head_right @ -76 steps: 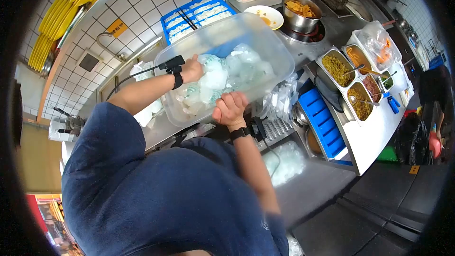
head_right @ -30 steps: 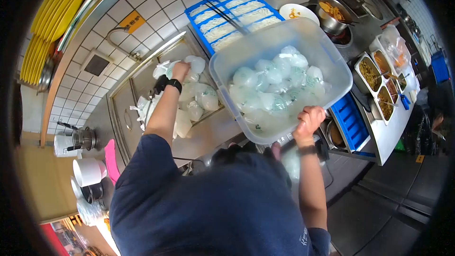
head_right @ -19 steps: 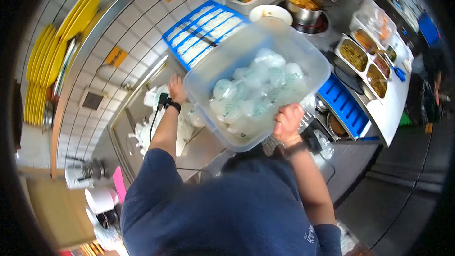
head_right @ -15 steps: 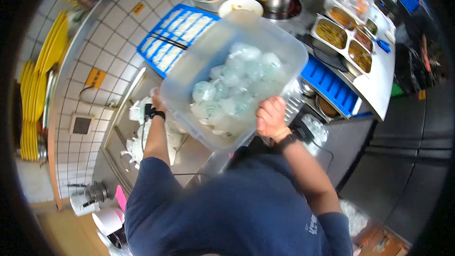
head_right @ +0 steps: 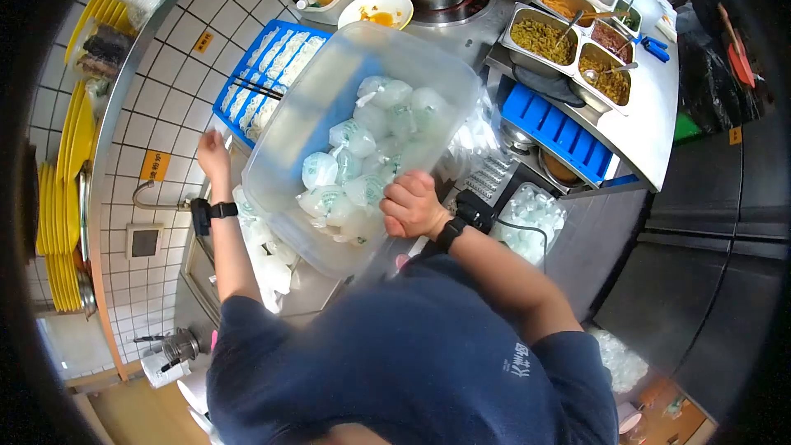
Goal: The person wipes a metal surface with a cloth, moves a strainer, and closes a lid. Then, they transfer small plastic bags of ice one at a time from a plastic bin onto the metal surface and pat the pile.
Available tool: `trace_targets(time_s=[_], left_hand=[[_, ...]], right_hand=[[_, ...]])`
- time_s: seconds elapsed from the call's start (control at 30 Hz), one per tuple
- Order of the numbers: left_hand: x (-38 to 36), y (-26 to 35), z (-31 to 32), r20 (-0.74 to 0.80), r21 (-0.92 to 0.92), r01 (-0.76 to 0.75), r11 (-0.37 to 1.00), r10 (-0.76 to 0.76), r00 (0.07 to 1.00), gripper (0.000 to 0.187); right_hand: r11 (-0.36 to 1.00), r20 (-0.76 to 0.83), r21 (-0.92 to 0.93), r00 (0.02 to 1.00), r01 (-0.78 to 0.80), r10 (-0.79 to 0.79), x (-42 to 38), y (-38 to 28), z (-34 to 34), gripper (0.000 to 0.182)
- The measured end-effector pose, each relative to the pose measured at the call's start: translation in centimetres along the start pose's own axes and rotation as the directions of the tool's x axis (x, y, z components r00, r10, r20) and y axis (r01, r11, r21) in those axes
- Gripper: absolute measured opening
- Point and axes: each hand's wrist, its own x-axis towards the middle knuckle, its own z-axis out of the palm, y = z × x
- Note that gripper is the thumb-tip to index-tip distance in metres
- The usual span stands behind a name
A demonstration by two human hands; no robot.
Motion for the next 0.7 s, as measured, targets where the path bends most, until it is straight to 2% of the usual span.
trace_targets(time_s=[0.07, 0.1, 0.17, 0.2, 0.23, 0.27, 0.33, 0.4, 0.5, 0.57, 0.6, 0.63, 0.7], left_hand=[[0.5, 9.0, -1.8, -0.067, -0.15, -0.189, 0.97, 0.181, 0.981, 0.017], [0.1, 12.6, -1.1, -0.025, -0.31, -0.226, 0.924, 0.23, 0.973, 0.015], [-2.2, 19.9, 0.2, 0.222, -0.469, -0.263, 0.843, 0.401, 0.889, 0.015], [-3.5, 21.7, 2.7, 0.277, -0.533, -0.357, 0.767, 0.557, 0.783, 0.018], [-5.2, 24.3, 4.0, 0.393, -0.452, -0.483, 0.75, 0.654, 0.647, 0.022], [-6.8, 26.5, 5.2, 0.533, -0.463, -0.464, 0.755, 0.655, 0.535, 0.022], [-10.1, 27.4, 10.7, 0.53, -0.543, -0.535, 0.648, 0.758, 0.38, 0.021], [-12.8, 28.3, 14.2, 0.584, -0.591, -0.487, 0.643, 0.758, 0.292, 0.021], [-15.1, 28.3, 16.7, 0.521, -0.597, -0.501, 0.626, 0.778, 0.351, 0.028], [-14.4, 27.6, 17.8, 0.639, -0.631, -0.154, 0.76, 0.622, 0.452, 0.022], [-13.9, 27.0, 18.2, 0.703, -0.617, 0.031, 0.786, 0.533, 0.472, 0.02], [-13.0, 26.2, 18.2, 0.764, -0.541, 0.149, 0.828, 0.41, 0.498, 0.015], [-11.8, 23.5, 18.2, 0.839, -0.438, 0.431, 0.789, 0.186, 0.512, 0.017]], right_hand=[[1.0, -0.019, 0.009, 1.0, 0.004, -0.004, 0.0, 0.0, 0.0, 0.014], [1.0, -0.031, 0.005, 1.0, -0.001, 0.001, 0.0, 0.0, 0.1, 0.015], [1.0, -0.021, 0.012, 1.0, 0.006, -0.006, -0.2, 0.1, 0.1, 0.016], [1.0, -0.017, 0.015, 1.0, 0.01, -0.01, -0.2, 0.1, 0.2, 0.016], [0.999, -0.023, 0.034, 1.0, 0.019, -0.019, -0.2, 0.2, 0.2, 0.018], [0.998, -0.012, 0.05, 1.0, 0.023, -0.022, -0.2, 0.3, 0.1, 0.018], [0.997, 0.002, 0.074, 1.0, 0.027, -0.027, -0.3, 0.4, 0.0, 0.018], [0.996, -0.012, 0.08, 0.999, 0.035, -0.034, -0.3, 0.5, -0.1, 0.018], [0.993, 0.002, 0.112, 0.999, 0.04, -0.04, -0.6, 0.6, -0.4, 0.017], [0.991, -0.002, 0.126, 0.999, 0.04, -0.04, -0.5, 0.6, -0.4, 0.015], [0.99, -0.022, 0.137, 0.999, 0.04, -0.037, -0.5, 0.6, -0.2, 0.015], [0.989, -0.044, 0.145, 0.999, 0.037, -0.031, -0.6, 0.6, 0.1, 0.015], [0.989, -0.066, 0.147, 0.998, 0.033, -0.023, -0.5, 0.6, 0.5, 0.015]])
